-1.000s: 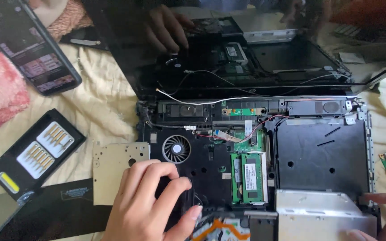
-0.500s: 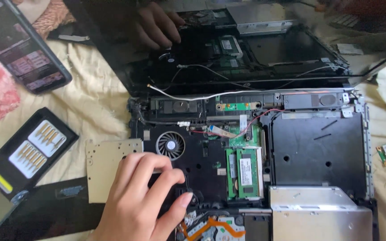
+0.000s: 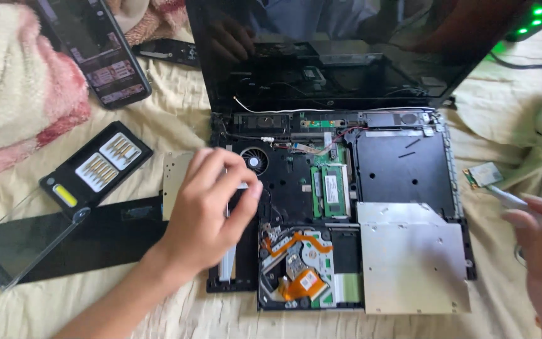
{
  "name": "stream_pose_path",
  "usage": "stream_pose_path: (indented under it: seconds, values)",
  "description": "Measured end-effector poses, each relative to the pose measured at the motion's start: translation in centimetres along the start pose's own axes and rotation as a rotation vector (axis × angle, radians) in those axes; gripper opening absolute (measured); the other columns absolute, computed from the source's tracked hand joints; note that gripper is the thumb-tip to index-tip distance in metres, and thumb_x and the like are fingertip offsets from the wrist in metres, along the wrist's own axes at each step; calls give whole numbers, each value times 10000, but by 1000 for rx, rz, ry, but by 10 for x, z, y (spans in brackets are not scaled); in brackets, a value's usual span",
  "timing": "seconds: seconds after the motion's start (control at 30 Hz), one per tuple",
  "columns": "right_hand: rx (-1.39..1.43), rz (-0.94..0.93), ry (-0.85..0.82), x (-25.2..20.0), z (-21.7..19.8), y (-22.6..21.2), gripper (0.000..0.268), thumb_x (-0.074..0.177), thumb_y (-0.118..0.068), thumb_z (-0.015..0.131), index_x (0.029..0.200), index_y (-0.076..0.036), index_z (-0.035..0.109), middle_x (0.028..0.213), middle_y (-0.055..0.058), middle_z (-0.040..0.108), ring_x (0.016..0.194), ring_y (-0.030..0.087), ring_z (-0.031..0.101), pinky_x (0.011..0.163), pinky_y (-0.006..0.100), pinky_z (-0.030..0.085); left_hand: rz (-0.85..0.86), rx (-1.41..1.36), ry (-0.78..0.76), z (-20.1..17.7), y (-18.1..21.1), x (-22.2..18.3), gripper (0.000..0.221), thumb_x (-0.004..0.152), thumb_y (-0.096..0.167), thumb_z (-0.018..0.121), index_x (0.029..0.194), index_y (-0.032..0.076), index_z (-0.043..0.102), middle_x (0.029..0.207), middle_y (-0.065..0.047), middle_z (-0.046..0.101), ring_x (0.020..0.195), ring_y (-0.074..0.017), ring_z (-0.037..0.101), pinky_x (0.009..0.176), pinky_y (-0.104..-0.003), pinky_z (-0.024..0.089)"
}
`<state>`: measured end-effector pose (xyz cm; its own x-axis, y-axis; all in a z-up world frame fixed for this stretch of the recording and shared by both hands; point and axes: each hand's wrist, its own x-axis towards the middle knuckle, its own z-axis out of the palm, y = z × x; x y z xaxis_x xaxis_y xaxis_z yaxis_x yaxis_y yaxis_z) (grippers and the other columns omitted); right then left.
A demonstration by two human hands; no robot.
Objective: Disassembling internal components of a laptop, including removing the optical drive and disconnecting internal cables.
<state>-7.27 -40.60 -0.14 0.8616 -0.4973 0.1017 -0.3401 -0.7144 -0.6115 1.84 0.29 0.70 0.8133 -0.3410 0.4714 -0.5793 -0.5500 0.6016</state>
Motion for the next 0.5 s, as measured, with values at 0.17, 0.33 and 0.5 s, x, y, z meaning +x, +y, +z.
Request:
stream_pose_path:
  seconds: [0.17, 0.33, 0.5]
  values:
    - [363, -226, -76, 31, -8, 35, 293, 1251, -97, 538, 1500, 54, 502, 1172, 244, 630, 1050, 320, 682, 848, 309, 499, 22, 32, 43, -3, -13, 2, 274, 1053, 193, 505, 919, -9, 633, 930, -123, 561, 918, -280, 507, 839, -391, 421]
    - [524, -293, -94, -1, -8, -80, 193, 1151, 22, 607, 1341, 40, 578, 1082, 197, 681, 937, 233, 723, 741, 204, 504, -7, 54, 69, 4, -28, 1, 208, 1052, 157, 544, 929, 13, 630, 930, -108, 568, 923, -275, 504, 824, -379, 427]
    - [29, -878, -336, 5, 6, -159, 134, 882, -50, 819, 1011, -83, 800, 933, 38, 757, 580, 137, 575, 591, 258, 526, -25, 54, 121, 3, -38, 0, 266, 1046, 206, 547, 949, -5, 677, 958, -127, 598, 951, -276, 532, 812, -402, 450]
